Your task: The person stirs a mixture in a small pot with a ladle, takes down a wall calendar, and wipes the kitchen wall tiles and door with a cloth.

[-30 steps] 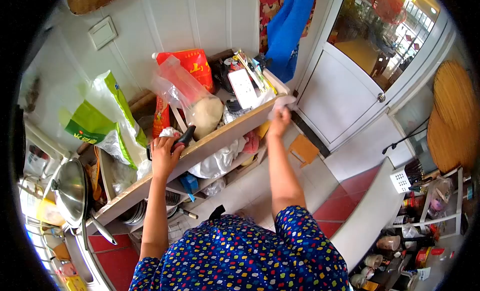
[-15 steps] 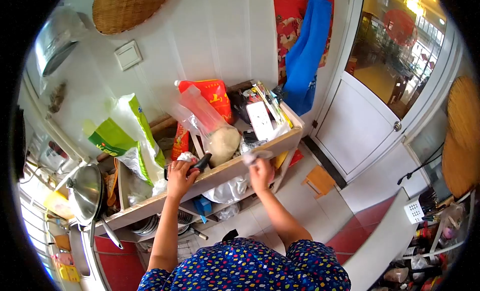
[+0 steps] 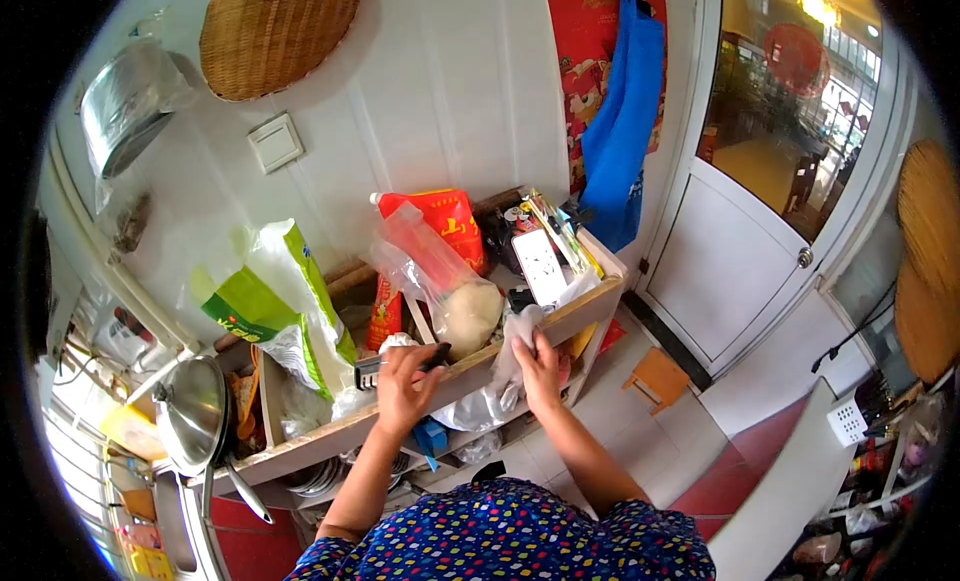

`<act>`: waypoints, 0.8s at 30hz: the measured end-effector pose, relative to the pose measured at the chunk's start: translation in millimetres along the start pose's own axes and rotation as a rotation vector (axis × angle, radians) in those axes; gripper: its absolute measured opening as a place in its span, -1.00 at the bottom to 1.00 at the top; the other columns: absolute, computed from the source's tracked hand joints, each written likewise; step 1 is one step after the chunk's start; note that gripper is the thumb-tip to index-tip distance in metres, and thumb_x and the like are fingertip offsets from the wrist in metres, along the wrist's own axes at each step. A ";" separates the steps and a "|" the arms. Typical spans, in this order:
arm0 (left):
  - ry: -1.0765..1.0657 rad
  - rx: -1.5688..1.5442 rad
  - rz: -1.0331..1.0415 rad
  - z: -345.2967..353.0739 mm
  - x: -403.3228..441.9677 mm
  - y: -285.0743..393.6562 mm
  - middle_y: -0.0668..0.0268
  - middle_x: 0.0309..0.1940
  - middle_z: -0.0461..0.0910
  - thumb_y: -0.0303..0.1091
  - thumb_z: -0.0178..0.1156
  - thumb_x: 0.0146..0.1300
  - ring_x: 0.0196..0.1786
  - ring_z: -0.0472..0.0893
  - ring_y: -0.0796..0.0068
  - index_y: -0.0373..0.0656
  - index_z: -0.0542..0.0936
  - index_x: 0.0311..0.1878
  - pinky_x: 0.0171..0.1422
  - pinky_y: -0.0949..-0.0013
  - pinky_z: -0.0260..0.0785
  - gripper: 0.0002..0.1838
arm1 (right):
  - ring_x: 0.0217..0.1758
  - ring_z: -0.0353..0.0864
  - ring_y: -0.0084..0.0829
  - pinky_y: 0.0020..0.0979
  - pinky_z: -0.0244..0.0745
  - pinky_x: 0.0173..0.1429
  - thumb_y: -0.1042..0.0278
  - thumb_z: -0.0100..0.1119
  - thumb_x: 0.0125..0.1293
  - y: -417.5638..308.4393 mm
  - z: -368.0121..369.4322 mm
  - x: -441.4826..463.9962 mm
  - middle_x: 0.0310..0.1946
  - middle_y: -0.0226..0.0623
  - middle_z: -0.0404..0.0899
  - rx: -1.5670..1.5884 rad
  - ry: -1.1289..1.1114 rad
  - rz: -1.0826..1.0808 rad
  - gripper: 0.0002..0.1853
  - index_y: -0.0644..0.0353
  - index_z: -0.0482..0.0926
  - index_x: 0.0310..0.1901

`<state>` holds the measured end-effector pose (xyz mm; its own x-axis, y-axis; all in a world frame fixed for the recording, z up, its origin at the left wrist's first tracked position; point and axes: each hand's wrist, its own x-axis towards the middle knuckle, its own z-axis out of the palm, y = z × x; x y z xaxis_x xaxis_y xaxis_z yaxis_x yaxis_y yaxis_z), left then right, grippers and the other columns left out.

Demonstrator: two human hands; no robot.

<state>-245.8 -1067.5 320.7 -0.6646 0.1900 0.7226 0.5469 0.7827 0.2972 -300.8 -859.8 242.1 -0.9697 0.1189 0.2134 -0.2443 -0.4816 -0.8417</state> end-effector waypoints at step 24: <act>0.894 0.449 0.211 25.7 398.8 -62.9 0.05 0.38 0.16 -0.56 0.26 0.04 0.43 0.12 -0.03 -0.14 0.26 0.37 0.43 0.08 0.08 -0.25 | -0.36 0.64 -0.53 -0.52 0.53 -0.24 0.58 0.11 0.27 -183.7 -113.8 155.5 -0.36 -0.25 0.67 -0.705 -0.407 -0.454 -0.82 0.36 0.59 -0.10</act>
<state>-558.3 -1025.7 574.1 0.1470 -0.0181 0.9890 0.2450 0.9693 -0.0187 -407.0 -654.1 373.4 -0.7380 -0.2109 0.6410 -0.6742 0.1906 -0.7135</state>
